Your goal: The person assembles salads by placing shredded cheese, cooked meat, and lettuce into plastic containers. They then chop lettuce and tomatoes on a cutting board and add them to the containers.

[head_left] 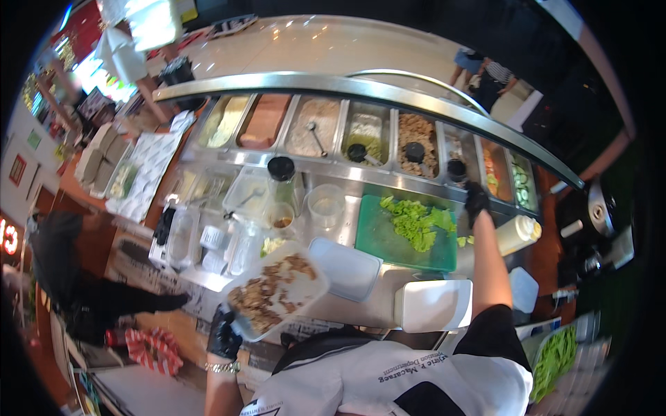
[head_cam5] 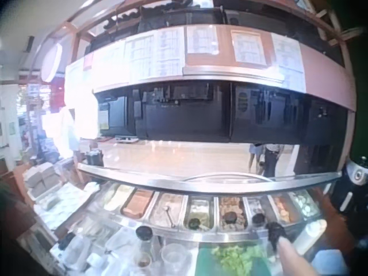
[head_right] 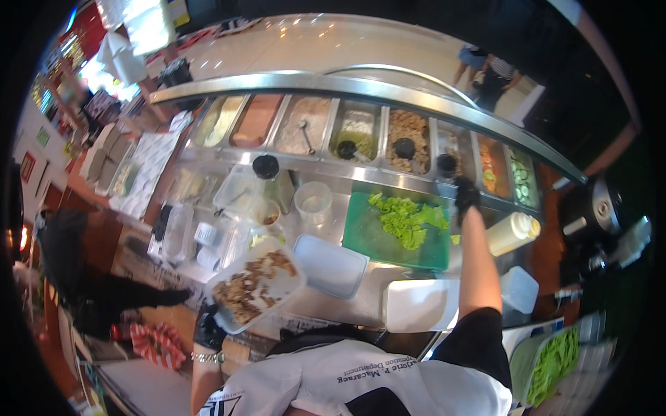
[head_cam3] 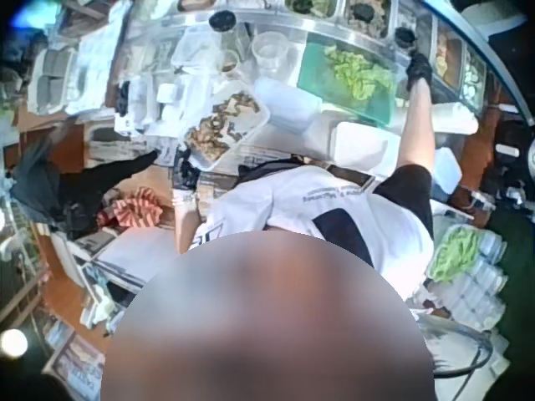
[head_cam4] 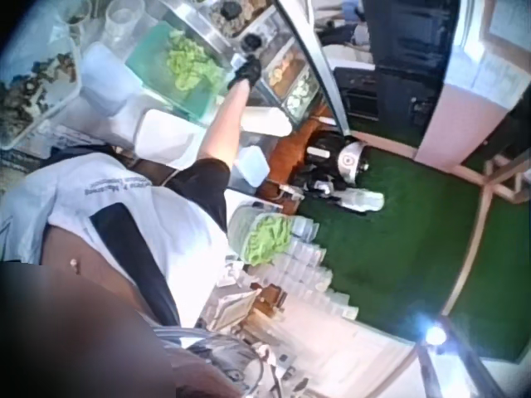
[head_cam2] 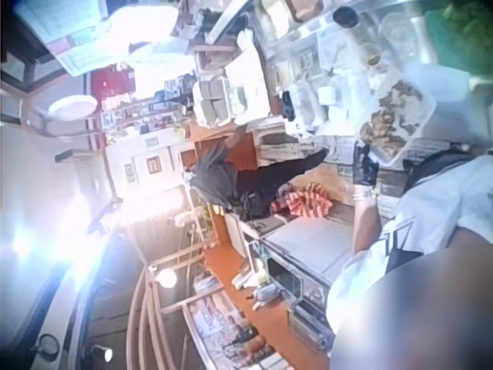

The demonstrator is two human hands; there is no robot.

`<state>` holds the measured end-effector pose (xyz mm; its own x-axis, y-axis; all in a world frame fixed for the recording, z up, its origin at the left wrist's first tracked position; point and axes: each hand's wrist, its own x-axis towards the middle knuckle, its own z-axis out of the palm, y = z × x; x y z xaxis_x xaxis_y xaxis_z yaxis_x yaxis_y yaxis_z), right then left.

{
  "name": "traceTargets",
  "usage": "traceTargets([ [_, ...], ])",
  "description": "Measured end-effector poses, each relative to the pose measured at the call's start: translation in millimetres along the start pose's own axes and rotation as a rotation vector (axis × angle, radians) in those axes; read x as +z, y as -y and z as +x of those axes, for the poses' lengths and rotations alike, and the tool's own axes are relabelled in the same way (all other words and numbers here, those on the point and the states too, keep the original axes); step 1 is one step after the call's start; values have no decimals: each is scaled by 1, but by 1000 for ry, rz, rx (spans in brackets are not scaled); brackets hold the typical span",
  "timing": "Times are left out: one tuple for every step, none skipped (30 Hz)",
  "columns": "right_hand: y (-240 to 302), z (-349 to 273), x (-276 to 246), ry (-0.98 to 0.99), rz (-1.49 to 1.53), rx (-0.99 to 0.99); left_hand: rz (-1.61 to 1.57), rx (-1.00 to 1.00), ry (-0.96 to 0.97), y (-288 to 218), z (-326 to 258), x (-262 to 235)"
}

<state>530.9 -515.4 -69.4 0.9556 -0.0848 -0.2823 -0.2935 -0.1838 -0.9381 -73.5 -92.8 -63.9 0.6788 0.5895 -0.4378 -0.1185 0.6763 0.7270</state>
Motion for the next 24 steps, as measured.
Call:
traceTargets([
  [-4, 36, 1, -148, -163, -245, -107, -60, 93, 11, -4, 9],
  [-1, 62, -12, -57, -162, -1, -76, -88, 135, 23, -4, 18],
  [-3, 78, -6, -94, -226, -38, -46, -117, 172, 32, -8, 24],
  [3, 88, 4, -355, -1088, -332, -35, -119, 109, 39, -15, 28],
  [-6, 76, 20, -727, -1090, -633, -41, -110, 96, 44, -18, 30],
  [0, 65, 39, -541, -1028, -941, -35, -101, 65, 46, -22, 31],
  [5, 46, 60, -366, -969, -1181, -38, -90, 32, 47, -28, 30],
  [2, 18, 88, -10, -839, -1012, -38, -79, 16, 46, -35, 27],
  [-7, -15, 118, 309, -678, -835, -38, -68, 3, 46, -42, 24],
  [-19, -53, 152, 490, -718, -928, -16, -56, 8, 44, -47, 19],
  [-31, -90, 175, 712, -680, -1032, 7, -57, -4, 43, -55, 14],
  [-43, -124, 198, 832, -876, -1045, 28, -60, -18, 40, -60, 8],
  [-51, -150, 215, 950, -1042, -1075, 30, -66, -23, 41, -68, 3],
  [-57, -172, 230, 988, -1212, -978, 66, -87, -5, 40, -72, -3],
  [-58, -188, 244, 1048, -1353, -917, 115, -103, -43, 41, -79, -8],
  [-54, -196, 253, 1083, -1393, -853, 100, -137, -35, 45, -80, -11],
  [-47, -201, 258, 1113, -1422, -806, 80, -173, -15, 51, -79, -12],
  [-33, -199, 258, 1228, -1262, -784, 110, -221, -35, 58, -77, -11],
  [-20, -196, 255, 1306, -1190, -710, 104, -217, -1, 70, -73, -7],
  [-7, -192, 243, 1312, -1053, -690, 117, -280, 20, 81, -66, -3],
  [4, -191, 226, 1296, -887, -687, 29, -235, 134, 97, -56, 5],
  [15, -189, 208, 1265, -798, -744, -11, -207, 180, 112, -46, 15],
  [20, -192, 193, 1249, -704, -778, -87, -228, 215, 126, -36, 24],
  [15, -205, 185, 1149, -745, -843, -153, -256, 223, 137, -27, 32],
])
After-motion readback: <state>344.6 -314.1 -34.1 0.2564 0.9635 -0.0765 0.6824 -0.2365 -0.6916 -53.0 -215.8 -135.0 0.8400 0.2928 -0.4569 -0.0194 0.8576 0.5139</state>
